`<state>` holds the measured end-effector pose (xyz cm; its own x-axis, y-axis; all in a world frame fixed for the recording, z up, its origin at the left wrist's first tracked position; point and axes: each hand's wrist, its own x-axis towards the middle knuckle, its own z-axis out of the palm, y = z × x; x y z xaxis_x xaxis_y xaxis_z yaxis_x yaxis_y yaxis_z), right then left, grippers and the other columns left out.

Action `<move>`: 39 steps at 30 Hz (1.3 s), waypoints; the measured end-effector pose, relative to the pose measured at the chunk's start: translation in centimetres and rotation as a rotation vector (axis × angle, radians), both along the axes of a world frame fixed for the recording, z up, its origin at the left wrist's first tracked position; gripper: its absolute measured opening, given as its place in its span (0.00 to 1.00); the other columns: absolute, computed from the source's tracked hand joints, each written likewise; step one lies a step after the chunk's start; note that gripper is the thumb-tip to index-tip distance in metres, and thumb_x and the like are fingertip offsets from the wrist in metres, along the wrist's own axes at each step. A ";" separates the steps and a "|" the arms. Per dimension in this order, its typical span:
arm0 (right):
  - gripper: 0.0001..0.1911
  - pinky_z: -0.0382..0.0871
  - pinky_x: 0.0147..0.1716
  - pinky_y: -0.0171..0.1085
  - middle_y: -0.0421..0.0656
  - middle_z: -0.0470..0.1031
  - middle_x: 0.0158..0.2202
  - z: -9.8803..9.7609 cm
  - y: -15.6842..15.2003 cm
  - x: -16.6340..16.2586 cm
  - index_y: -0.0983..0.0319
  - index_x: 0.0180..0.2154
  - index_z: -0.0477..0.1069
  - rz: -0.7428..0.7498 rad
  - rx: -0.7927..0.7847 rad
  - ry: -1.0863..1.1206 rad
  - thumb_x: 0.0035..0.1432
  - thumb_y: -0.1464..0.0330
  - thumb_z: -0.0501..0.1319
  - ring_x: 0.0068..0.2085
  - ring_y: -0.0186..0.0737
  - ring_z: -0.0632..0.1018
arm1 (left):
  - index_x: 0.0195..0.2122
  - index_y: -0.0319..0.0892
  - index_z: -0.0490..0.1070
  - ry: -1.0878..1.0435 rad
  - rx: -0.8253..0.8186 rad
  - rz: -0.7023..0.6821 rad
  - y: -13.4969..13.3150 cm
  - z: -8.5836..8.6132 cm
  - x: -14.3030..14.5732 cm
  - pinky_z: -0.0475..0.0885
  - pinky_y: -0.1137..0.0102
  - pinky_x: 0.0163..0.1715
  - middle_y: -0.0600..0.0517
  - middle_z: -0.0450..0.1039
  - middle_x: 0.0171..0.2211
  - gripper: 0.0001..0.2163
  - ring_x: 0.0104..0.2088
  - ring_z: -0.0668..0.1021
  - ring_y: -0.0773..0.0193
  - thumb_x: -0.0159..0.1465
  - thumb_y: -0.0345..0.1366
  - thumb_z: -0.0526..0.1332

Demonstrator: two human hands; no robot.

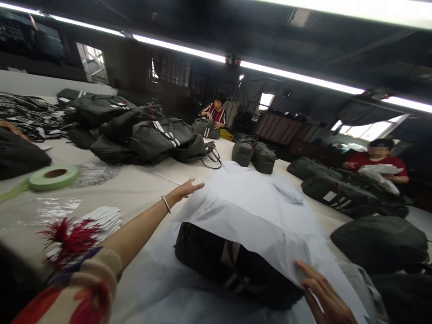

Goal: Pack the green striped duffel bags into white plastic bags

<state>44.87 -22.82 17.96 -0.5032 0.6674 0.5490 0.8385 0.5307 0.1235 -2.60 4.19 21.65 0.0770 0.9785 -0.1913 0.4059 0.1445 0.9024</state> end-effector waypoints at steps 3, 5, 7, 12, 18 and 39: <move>0.08 0.70 0.55 0.39 0.45 0.72 0.58 0.7 -0.6 0.2 0.57 0.44 0.70 -0.008 -0.032 -0.009 0.63 0.69 0.56 0.57 0.44 0.74 | 0.60 0.39 0.60 -0.072 -0.079 0.011 0.1 -2.0 0.4 0.75 0.64 0.39 0.38 0.78 0.44 0.38 0.43 0.80 0.51 0.54 0.55 0.67; 0.09 0.70 0.56 0.39 0.45 0.73 0.57 0.9 -0.9 0.0 0.57 0.44 0.70 -0.015 -0.052 -0.005 0.63 0.70 0.55 0.57 0.44 0.74 | 0.60 0.38 0.60 -0.104 -0.079 0.057 -0.1 -3.0 0.0 0.75 0.65 0.40 0.39 0.78 0.43 0.34 0.43 0.80 0.53 0.58 0.54 0.64; 0.08 0.70 0.56 0.39 0.44 0.74 0.55 1.0 -1.0 -0.4 0.57 0.43 0.70 -0.016 -0.054 0.004 0.63 0.70 0.55 0.56 0.43 0.75 | 0.58 0.39 0.61 -0.117 -0.067 0.125 -0.1 -3.7 -0.6 0.75 0.64 0.39 0.39 0.77 0.44 0.32 0.44 0.80 0.52 0.60 0.56 0.61; 0.07 0.72 0.53 0.40 0.45 0.76 0.53 2.1 -1.0 -1.4 0.57 0.41 0.70 -0.050 -0.053 0.041 0.63 0.70 0.56 0.53 0.43 0.77 | 0.46 0.39 0.71 -0.200 -0.002 0.148 0.9 -4.3 0.0 0.75 0.64 0.34 0.42 0.78 0.35 0.26 0.38 0.81 0.52 0.60 0.57 0.60; 0.09 0.72 0.56 0.46 0.47 0.74 0.55 3.3 -2.1 -2.1 0.58 0.43 0.69 -0.118 -0.183 0.079 0.63 0.75 0.55 0.57 0.45 0.74 | 0.47 0.38 0.73 -0.194 0.164 0.066 1.2 -3.9 -3.6 0.66 0.71 0.20 0.56 0.72 0.19 0.23 0.19 0.73 0.65 0.57 0.50 0.65; 0.13 0.66 0.59 0.51 0.45 0.72 0.58 1.1 -2.2 -0.9 0.59 0.43 0.73 -0.057 -0.173 0.051 0.64 0.77 0.52 0.62 0.47 0.68 | 0.70 0.54 0.43 0.649 0.823 -1.315 -9.7 1.8 20.9 0.36 0.57 0.67 0.52 0.42 0.71 0.33 0.70 0.47 0.54 0.67 0.55 0.54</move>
<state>44.02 -25.06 19.05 -0.4361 0.7808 0.4474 0.8708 0.4916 -0.0091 18.29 -5.52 23.49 0.9857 0.1672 -0.0229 0.1683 -0.9639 0.2064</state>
